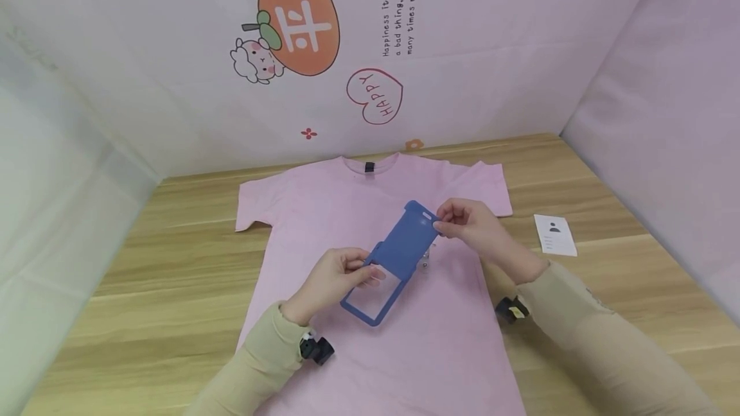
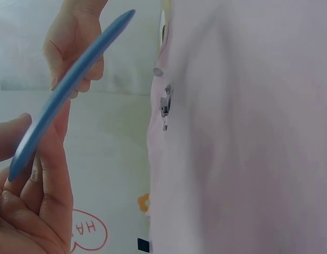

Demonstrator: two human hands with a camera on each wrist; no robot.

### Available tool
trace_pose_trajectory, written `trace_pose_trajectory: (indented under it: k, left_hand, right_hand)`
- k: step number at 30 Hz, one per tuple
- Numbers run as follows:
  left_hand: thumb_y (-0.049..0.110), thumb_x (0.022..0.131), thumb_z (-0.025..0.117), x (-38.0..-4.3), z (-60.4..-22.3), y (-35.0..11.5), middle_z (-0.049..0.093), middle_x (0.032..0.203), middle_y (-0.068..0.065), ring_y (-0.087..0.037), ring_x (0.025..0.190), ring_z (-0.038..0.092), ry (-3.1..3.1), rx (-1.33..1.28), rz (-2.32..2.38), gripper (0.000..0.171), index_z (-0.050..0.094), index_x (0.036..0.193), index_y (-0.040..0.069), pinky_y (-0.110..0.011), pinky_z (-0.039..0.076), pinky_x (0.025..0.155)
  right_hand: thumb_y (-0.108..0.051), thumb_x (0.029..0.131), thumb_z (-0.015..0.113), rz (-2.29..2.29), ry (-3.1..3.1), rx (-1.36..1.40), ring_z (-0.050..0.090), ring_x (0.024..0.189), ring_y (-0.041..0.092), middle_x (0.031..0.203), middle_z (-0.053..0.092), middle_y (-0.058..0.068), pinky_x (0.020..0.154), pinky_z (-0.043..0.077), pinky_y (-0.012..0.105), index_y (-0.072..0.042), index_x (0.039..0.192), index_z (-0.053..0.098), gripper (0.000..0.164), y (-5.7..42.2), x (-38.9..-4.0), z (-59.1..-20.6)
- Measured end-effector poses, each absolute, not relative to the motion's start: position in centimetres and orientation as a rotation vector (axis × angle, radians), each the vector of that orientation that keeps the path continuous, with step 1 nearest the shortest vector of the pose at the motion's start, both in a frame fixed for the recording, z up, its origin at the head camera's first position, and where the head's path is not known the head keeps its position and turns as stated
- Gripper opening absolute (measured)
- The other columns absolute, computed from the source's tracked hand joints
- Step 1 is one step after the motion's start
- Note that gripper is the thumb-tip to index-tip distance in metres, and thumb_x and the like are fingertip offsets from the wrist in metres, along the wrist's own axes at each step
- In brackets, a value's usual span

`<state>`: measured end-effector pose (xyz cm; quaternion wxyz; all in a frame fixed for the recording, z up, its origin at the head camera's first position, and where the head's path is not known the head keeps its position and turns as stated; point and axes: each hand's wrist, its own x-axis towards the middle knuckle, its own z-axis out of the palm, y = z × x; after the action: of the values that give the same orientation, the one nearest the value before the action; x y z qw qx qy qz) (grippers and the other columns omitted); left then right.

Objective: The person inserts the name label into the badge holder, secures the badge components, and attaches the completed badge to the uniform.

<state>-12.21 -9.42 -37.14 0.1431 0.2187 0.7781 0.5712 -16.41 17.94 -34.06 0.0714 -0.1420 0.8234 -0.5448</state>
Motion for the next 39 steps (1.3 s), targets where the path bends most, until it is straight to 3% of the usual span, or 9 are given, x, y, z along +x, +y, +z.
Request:
trace_pose_trajectory:
  k: [11, 18, 29, 39]
  left_hand:
    - [0.004, 0.093, 0.057, -12.5, -37.4, -10.7, 0.072, 0.094, -0.02, -0.019, 0.082, 0.071, 2.287, 0.54, 1.665, 0.021, 0.062, 0.108, -0.01, -0.025, 0.057, 0.07]
    - [0.006, 0.093, 0.057, -12.5, -37.4, -11.2, 0.071, 0.097, -0.02, -0.021, 0.085, 0.071, 2.278, 0.496, 1.675, 0.023, 0.061, 0.109, -0.01, -0.025, 0.057, 0.071]
    - [0.006, 0.094, 0.056, -12.4, -37.2, -11.4, 0.072, 0.096, -0.019, -0.021, 0.085, 0.071, 2.294, 0.426, 1.669, 0.024, 0.061, 0.111, -0.009, -0.025, 0.056, 0.069]
    - [0.006, 0.094, 0.056, -12.3, -37.2, -11.3, 0.071, 0.097, -0.02, -0.02, 0.085, 0.071, 2.283, 0.382, 1.677, 0.024, 0.06, 0.111, -0.01, -0.025, 0.056, 0.07]
  right_hand:
    - [0.0, 0.092, 0.054, -1.882, 2.388, -0.223, 0.055, 0.068, 0.0, 0.071, 0.055, -0.013, 0.065, 0.053, 0.017, 0.006, 0.096, 0.052, 0.008, 19.6, -17.7, -33.5]
    - [-0.008, 0.096, 0.053, -1.854, 2.306, -0.105, 0.052, 0.072, 0.002, 0.074, 0.055, -0.011, 0.069, 0.051, 0.018, 0.002, 0.1, 0.05, 0.011, 20.3, -19.3, -33.5]
    - [-0.008, 0.094, 0.056, -1.627, 2.339, -0.094, 0.056, 0.075, 0.001, 0.08, 0.058, -0.009, 0.072, 0.052, 0.017, 0.011, 0.113, 0.049, 0.028, 20.1, -22.5, -34.9]
    - [-0.009, 0.093, 0.059, -1.494, 2.387, -0.051, 0.054, 0.075, 0.005, 0.083, 0.057, -0.004, 0.07, 0.05, 0.016, 0.009, 0.112, 0.054, 0.027, 18.7, -24.1, -35.9]
